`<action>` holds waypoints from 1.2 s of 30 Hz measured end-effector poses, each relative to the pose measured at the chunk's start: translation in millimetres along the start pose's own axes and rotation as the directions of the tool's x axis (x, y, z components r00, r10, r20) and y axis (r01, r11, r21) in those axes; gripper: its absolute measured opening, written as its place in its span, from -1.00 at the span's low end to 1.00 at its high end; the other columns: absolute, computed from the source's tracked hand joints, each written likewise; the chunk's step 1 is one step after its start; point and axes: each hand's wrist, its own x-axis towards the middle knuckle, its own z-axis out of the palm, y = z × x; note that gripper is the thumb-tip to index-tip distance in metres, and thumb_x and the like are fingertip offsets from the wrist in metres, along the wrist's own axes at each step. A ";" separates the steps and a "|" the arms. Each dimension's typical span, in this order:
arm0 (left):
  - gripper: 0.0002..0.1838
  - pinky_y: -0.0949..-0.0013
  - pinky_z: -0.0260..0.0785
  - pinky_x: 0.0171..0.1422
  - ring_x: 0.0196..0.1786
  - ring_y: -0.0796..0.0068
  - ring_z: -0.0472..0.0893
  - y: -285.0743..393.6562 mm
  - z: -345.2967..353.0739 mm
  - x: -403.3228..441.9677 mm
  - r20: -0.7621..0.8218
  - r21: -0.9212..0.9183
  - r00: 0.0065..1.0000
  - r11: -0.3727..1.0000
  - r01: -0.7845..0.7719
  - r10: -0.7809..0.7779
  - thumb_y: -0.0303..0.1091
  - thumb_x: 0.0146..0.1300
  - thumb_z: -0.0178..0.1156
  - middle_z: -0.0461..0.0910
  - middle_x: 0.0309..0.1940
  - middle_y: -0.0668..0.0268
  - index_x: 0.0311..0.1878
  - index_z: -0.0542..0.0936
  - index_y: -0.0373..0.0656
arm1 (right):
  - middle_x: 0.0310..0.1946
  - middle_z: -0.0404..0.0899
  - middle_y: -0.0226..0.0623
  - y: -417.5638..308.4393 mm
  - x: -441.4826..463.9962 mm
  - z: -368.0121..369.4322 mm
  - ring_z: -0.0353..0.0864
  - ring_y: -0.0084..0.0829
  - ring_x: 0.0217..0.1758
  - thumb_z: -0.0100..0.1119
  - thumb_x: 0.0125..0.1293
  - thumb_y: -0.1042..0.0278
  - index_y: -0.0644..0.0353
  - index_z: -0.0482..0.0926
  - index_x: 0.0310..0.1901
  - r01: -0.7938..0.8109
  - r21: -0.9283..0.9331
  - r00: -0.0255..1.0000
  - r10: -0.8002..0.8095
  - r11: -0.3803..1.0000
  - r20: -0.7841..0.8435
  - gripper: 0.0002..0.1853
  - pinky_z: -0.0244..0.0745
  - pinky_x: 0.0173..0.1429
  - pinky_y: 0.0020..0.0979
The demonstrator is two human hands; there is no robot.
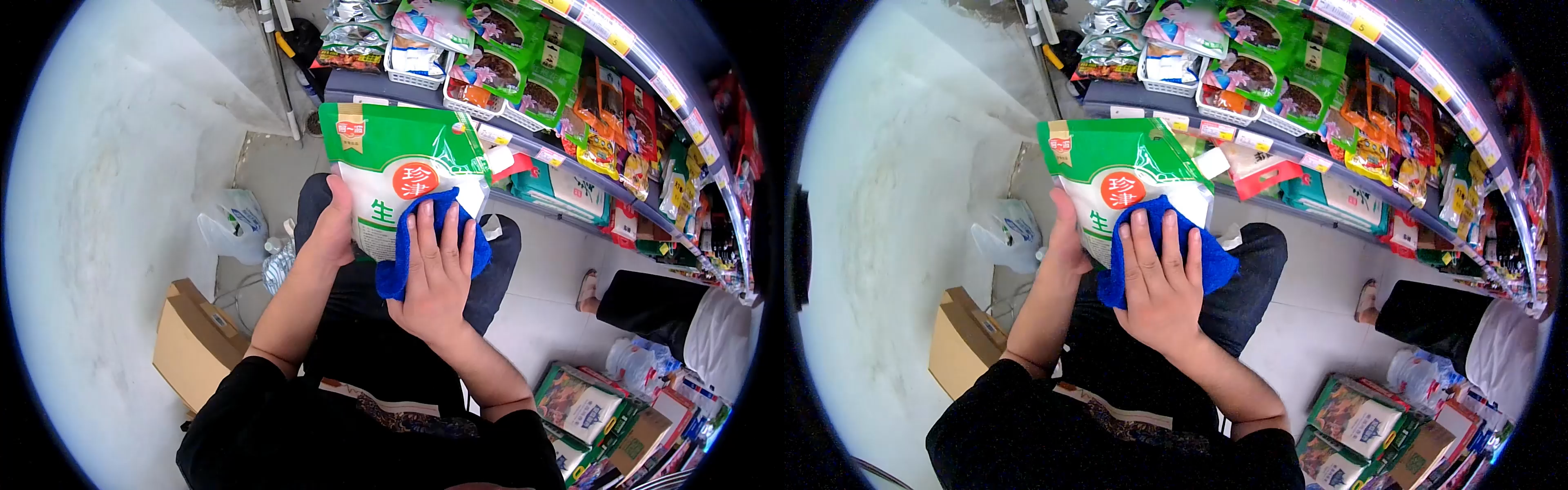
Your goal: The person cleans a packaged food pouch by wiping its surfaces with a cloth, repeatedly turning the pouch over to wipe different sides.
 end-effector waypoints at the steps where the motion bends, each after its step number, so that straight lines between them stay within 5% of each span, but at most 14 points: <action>1: -0.02 0.15 0.31 0.26 0.24 0.21 0.39 1.5 1.2 -0.1 0.010 -0.008 1.000 1.000 -0.001 0.001 0.49 0.11 -0.37 0.30 0.26 0.09 0.35 0.11 -0.19 | 0.33 0.12 0.09 -0.9 0.8 -1.0 -0.01 0.21 0.40 0.15 -0.13 0.36 0.45 0.26 0.22 0.003 -0.001 1.000 -0.003 1.000 0.004 -0.23 -0.21 0.39 0.19; 5: -0.01 0.14 0.30 0.26 0.23 0.20 0.40 2.1 4.5 -1.5 -0.094 -0.080 0.995 0.997 0.010 -0.017 0.50 0.10 -0.36 0.30 0.25 0.08 0.35 0.11 -0.20 | 0.32 0.17 0.05 -7.1 4.0 -7.1 0.03 0.17 0.40 0.14 -0.10 0.35 0.43 0.32 0.20 -0.008 -0.031 1.000 0.009 0.999 0.029 -0.28 -0.17 0.38 0.17; 9: -0.07 0.13 0.30 0.28 0.24 0.18 0.39 -4.0 -3.8 2.2 0.171 -0.396 0.978 0.917 -0.047 0.124 0.44 0.17 -0.36 0.29 0.26 0.08 0.35 0.12 -0.19 | 0.30 0.26 -0.24 -14.5 9.4 -13.9 0.17 -0.10 0.38 0.03 0.09 0.22 0.21 0.44 0.16 -0.045 -0.100 0.999 0.047 0.994 0.019 -0.45 -0.09 0.41 0.01; 13: -0.05 0.16 0.30 0.27 0.23 0.21 0.40 1.3 9.6 2.8 0.169 -0.479 0.971 0.875 -0.071 0.171 0.46 0.15 -0.30 0.29 0.26 0.09 0.35 0.11 -0.20 | 0.29 0.28 -0.29 -20.0 15.1 -18.9 0.20 -0.18 0.37 -0.01 0.14 0.24 0.17 0.46 0.15 -0.014 -0.130 0.999 0.018 0.991 0.036 -0.50 -0.06 0.42 -0.07; 17: -0.10 0.13 0.26 0.29 0.23 0.19 0.39 1.5 14.0 0.9 -0.024 -0.297 0.991 0.945 -0.136 0.135 0.41 0.21 -0.30 0.29 0.26 0.09 0.35 0.11 -0.20 | 0.26 0.31 -0.28 -25.1 18.2 -18.9 0.22 -0.21 0.36 -0.05 0.16 0.28 0.19 0.47 0.12 0.047 -0.136 0.998 -0.040 0.990 0.053 -0.54 -0.03 0.41 -0.12; 21: -0.16 0.10 0.25 0.30 0.25 0.15 0.35 -1.0 16.2 1.0 -0.106 -0.350 0.988 0.926 -0.143 0.113 0.36 0.26 -0.32 0.26 0.27 0.08 0.35 0.10 -0.18 | 0.22 0.36 -0.29 -29.3 17.3 -18.3 0.26 -0.28 0.35 -0.05 0.17 0.31 0.19 0.50 0.08 0.133 -0.126 0.986 -0.118 0.983 0.121 -0.58 -0.01 0.41 -0.18; 22: -0.07 -0.13 0.09 0.36 0.33 -0.13 0.21 -1.9 14.9 4.8 -0.140 -0.269 0.986 0.955 -0.127 0.092 0.43 0.17 -0.26 0.10 0.35 -0.04 0.42 -0.02 -0.10 | 0.21 0.37 -0.30 -30.1 15.3 -17.6 0.26 -0.30 0.34 -0.06 0.18 0.31 0.19 0.50 0.08 0.160 -0.137 0.979 -0.139 0.978 0.152 -0.58 -0.02 0.42 -0.19; 27: -0.07 -0.18 0.09 0.34 0.32 -0.17 0.21 -2.0 24.1 4.9 -0.136 -0.337 0.988 0.935 -0.110 0.067 0.42 0.18 -0.26 0.09 0.36 -0.03 0.41 0.00 -0.11 | 0.15 0.44 -0.32 -32.8 6.5 -13.8 0.30 -0.37 0.32 -0.07 0.20 0.29 0.18 0.51 0.05 0.203 -0.176 0.968 -0.170 0.963 0.182 -0.60 -0.04 0.43 -0.25; 31: -0.10 -0.17 0.13 0.33 0.31 -0.15 0.23 -4.3 19.7 6.6 -0.130 -0.320 0.986 0.937 -0.140 0.103 0.39 0.22 -0.26 0.10 0.36 -0.01 0.41 0.01 -0.13 | 0.13 0.45 -0.36 -31.5 3.7 -15.8 0.31 -0.41 0.31 -0.06 0.20 0.29 0.16 0.54 0.01 0.203 -0.189 0.970 -0.172 0.961 0.169 -0.64 -0.10 0.42 -0.08; 33: -0.19 0.00 0.20 0.31 0.27 0.04 0.31 -3.9 14.8 8.4 -0.097 -0.359 0.983 0.916 -0.181 0.157 0.30 0.30 -0.32 0.19 0.32 0.06 0.38 0.05 -0.17 | 0.12 0.46 -0.39 -32.9 -1.8 -15.9 0.31 -0.43 0.31 -0.04 0.20 0.29 0.14 0.55 -0.01 0.171 -0.187 0.980 -0.147 0.967 0.137 -0.66 -0.16 0.39 0.09; 36: -0.25 0.10 0.26 0.29 0.25 0.16 0.36 -1.8 4.8 13.4 -0.093 -0.320 0.964 0.909 -0.267 0.251 0.24 0.35 -0.38 0.24 0.29 0.10 0.36 0.07 -0.20 | 0.11 0.45 -0.31 -27.2 -5.2 -18.3 0.27 -0.42 0.33 -0.01 0.16 0.27 0.18 0.55 -0.04 0.115 -0.115 0.992 -0.108 0.987 0.064 -0.65 -0.02 0.29 0.18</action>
